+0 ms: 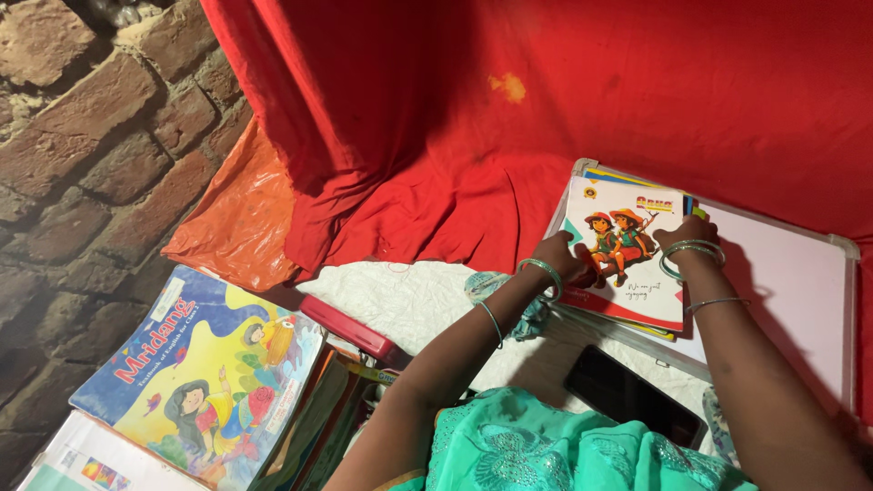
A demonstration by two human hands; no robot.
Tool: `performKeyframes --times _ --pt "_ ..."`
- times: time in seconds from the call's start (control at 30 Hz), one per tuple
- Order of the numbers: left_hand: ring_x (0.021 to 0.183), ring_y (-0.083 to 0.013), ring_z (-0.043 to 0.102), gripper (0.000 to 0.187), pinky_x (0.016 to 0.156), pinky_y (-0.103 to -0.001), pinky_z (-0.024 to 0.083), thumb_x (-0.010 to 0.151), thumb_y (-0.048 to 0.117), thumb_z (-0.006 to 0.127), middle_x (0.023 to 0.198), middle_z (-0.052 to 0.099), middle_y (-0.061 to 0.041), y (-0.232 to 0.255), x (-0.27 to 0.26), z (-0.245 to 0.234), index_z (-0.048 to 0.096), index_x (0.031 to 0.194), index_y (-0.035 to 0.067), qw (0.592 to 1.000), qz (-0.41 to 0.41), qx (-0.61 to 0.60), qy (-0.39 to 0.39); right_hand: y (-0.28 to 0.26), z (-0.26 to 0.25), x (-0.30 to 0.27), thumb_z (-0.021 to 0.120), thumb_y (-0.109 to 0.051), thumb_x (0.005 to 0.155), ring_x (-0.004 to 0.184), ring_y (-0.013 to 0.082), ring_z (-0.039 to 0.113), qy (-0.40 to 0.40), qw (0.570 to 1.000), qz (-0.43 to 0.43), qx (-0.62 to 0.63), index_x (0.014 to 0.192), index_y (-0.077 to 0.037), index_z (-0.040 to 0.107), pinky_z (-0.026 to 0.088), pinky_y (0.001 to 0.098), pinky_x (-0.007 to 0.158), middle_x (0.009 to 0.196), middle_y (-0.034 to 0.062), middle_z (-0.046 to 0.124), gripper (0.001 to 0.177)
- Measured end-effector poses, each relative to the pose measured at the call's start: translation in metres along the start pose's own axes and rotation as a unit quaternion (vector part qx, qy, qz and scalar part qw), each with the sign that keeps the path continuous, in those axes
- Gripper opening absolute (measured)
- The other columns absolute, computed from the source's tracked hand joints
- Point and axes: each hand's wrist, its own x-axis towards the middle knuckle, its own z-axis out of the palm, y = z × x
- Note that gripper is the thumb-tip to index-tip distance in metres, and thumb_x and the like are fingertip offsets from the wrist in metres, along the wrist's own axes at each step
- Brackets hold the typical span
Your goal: The person repeatedly picks up individual books and notebooks from a pile on a table, briefly holds them, and places them onto a growing stack. The person also handles a pencil case and a small container, placing them on the stack. The task continues with consistent pick-and-place motions throughout the clip.
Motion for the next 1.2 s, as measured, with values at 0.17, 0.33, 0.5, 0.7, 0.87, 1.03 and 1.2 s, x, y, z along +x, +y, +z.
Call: performKeyframes --times 0.17,0.33,0.5,0.7,0.87,1.03,1.2 --pt "0.102 -0.0334 0.073 0.072 0.085 -0.039 0.057 0.076 0.02 0.079 0.111 0.073 -0.023 0.009 0.001 -0.01 0.055 0.138 -0.005 0.992 -0.019 -0.084 0.088 0.003 0.008 0.01 0.087 -0.034 0.073 0.115 0.0384 0.065 0.065 0.993 -0.09 0.031 0.132 0.001 0.063 0.054 0.0485 0.096 0.126 0.0237 0.067 0.073" --pt "0.096 -0.0322 0.076 0.067 0.081 -0.041 0.06 0.075 0.013 0.073 0.106 0.074 -0.021 -0.004 0.006 -0.021 0.052 0.137 -0.002 0.97 -0.081 -0.221 0.066 -0.002 0.017 0.019 0.088 -0.032 0.076 0.104 0.0356 0.068 0.031 0.991 -0.09 0.095 0.127 0.003 0.066 0.055 0.0453 0.089 0.121 0.0237 0.069 0.066" --pt "0.102 -0.032 0.071 0.051 0.085 -0.04 0.056 0.078 0.011 0.074 0.112 0.072 -0.021 -0.026 0.007 -0.034 0.063 0.127 -0.001 0.974 -0.068 -0.175 0.129 -0.021 0.026 0.012 0.084 -0.019 0.084 0.086 0.0246 0.071 -0.066 0.966 -0.068 0.242 0.116 0.005 0.072 0.055 0.0373 0.074 0.105 0.0193 0.075 0.042" --pt "0.101 -0.031 0.073 0.05 0.084 -0.038 0.058 0.077 0.006 0.07 0.11 0.073 -0.022 -0.048 -0.004 -0.073 0.061 0.126 -0.003 0.957 -0.074 -0.241 0.14 -0.063 0.02 -0.013 0.08 -0.01 0.087 0.083 0.0207 0.07 -0.107 0.929 -0.101 0.34 0.113 0.007 0.069 0.056 0.0327 0.071 0.101 0.016 0.074 0.033" --pt "0.098 -0.0298 0.073 0.051 0.082 -0.037 0.058 0.073 0.002 0.07 0.109 0.073 -0.021 -0.059 -0.024 -0.111 0.061 0.124 -0.003 0.942 -0.078 -0.281 0.166 -0.102 0.01 -0.04 0.076 -0.01 0.091 0.079 0.0201 0.068 -0.143 0.917 -0.131 0.347 0.114 0.006 0.07 0.051 0.0331 0.063 0.1 0.0166 0.074 0.029" --pt "0.096 -0.0276 0.072 0.051 0.082 -0.036 0.057 0.074 0.001 0.068 0.109 0.073 -0.019 -0.069 -0.047 -0.145 0.062 0.124 -0.003 0.935 -0.074 -0.285 0.196 -0.135 0.016 -0.052 0.073 -0.006 0.092 0.079 0.0168 0.069 -0.188 0.881 -0.184 0.393 0.11 0.007 0.07 0.054 0.0281 0.064 0.098 0.0144 0.074 0.023" --pt "0.094 -0.0238 0.072 0.047 0.08 -0.034 0.057 0.074 0.001 0.068 0.107 0.073 -0.016 -0.084 -0.066 -0.175 0.063 0.121 -0.004 0.93 -0.056 -0.273 0.24 -0.165 0.023 -0.063 0.076 -0.006 0.097 0.078 0.0175 0.062 -0.207 0.874 -0.221 0.38 0.111 0.011 0.064 0.049 0.0331 0.062 0.097 0.0148 0.067 0.025"
